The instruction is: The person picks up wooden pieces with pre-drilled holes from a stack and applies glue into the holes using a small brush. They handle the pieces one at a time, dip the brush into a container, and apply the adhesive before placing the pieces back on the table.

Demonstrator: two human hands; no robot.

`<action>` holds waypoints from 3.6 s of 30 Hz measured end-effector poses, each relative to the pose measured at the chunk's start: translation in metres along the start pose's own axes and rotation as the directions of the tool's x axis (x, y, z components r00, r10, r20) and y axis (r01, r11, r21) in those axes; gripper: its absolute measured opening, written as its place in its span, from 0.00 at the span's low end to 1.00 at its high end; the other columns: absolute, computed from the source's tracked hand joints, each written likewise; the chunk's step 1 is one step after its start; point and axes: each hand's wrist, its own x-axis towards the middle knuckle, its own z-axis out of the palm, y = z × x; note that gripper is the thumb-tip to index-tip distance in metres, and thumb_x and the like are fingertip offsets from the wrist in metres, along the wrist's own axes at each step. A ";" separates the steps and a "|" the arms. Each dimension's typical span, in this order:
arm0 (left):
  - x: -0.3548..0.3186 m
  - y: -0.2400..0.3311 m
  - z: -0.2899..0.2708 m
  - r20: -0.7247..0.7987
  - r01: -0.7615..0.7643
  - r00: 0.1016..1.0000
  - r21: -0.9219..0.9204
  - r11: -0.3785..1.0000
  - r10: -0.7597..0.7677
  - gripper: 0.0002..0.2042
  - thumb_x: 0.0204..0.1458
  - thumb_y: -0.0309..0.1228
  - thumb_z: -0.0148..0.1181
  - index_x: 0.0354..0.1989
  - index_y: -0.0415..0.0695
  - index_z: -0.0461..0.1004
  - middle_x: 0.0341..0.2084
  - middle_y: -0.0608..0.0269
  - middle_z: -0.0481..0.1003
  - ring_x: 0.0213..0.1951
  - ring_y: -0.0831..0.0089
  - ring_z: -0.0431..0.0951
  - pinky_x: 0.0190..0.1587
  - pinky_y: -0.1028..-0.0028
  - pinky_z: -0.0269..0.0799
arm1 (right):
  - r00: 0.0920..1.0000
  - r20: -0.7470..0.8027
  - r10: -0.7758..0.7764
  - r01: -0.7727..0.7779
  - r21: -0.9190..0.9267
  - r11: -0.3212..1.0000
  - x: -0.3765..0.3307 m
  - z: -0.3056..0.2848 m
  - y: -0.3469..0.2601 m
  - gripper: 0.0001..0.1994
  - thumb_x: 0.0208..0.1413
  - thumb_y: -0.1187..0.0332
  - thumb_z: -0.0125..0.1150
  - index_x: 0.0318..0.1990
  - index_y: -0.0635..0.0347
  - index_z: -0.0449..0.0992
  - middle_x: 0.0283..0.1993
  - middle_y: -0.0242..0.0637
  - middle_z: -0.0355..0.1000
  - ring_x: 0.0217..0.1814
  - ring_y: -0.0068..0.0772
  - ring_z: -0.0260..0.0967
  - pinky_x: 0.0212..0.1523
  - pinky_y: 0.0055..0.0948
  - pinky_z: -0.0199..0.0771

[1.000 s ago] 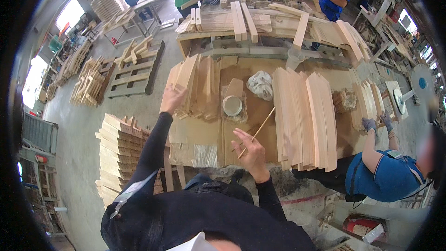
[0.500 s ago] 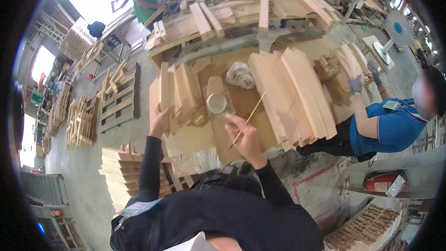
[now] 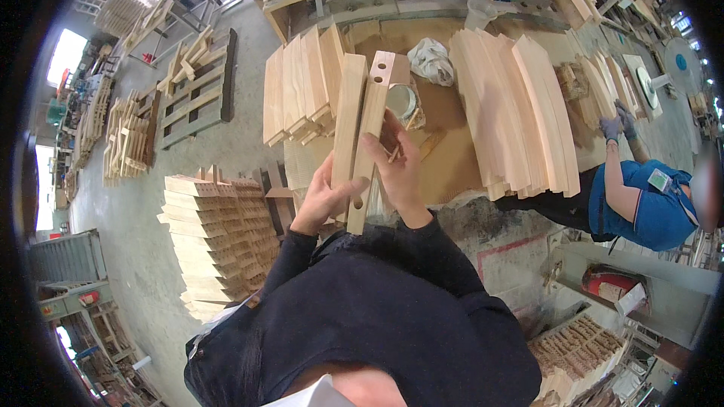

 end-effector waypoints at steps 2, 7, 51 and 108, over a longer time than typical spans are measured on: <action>0.002 -0.018 -0.017 -0.012 -0.064 0.998 0.091 0.994 0.066 0.32 0.54 0.34 0.65 0.65 0.40 0.58 0.50 0.62 0.70 0.50 0.75 0.70 0.55 0.73 0.65 | 0.999 -0.027 0.031 -0.031 0.026 0.999 -0.002 -0.006 0.014 0.25 0.61 0.69 0.60 0.63 0.67 0.63 0.57 0.39 0.70 0.56 0.24 0.68 0.57 0.25 0.68; -0.003 0.004 -0.028 -0.035 -0.198 0.979 0.023 0.980 0.199 0.25 0.60 0.30 0.57 0.64 0.38 0.59 0.55 0.55 0.70 0.56 0.71 0.70 0.57 0.72 0.65 | 0.986 0.008 0.169 -0.167 0.201 0.965 0.002 -0.008 0.013 0.21 0.65 0.60 0.53 0.59 0.65 0.67 0.51 0.40 0.75 0.49 0.25 0.71 0.51 0.25 0.71; -0.061 0.051 -0.079 -0.166 -0.342 0.908 0.235 0.910 0.384 0.34 0.40 0.31 0.74 0.55 0.40 0.60 0.47 0.61 0.70 0.51 0.74 0.71 0.54 0.71 0.68 | 0.928 0.372 -0.016 0.167 -0.378 0.911 -0.044 0.107 0.010 0.42 0.47 0.59 0.73 0.65 0.70 0.58 0.59 0.52 0.68 0.62 0.44 0.67 0.58 0.35 0.67; -0.130 0.027 -0.066 0.122 -0.269 0.960 0.170 0.948 0.251 0.36 0.41 0.36 0.73 0.59 0.37 0.63 0.48 0.57 0.75 0.51 0.70 0.75 0.55 0.68 0.69 | 0.834 0.551 -0.022 0.168 -0.216 0.962 -0.104 0.093 -0.009 0.36 0.44 0.61 0.77 0.59 0.60 0.65 0.46 0.36 0.75 0.48 0.24 0.72 0.49 0.27 0.71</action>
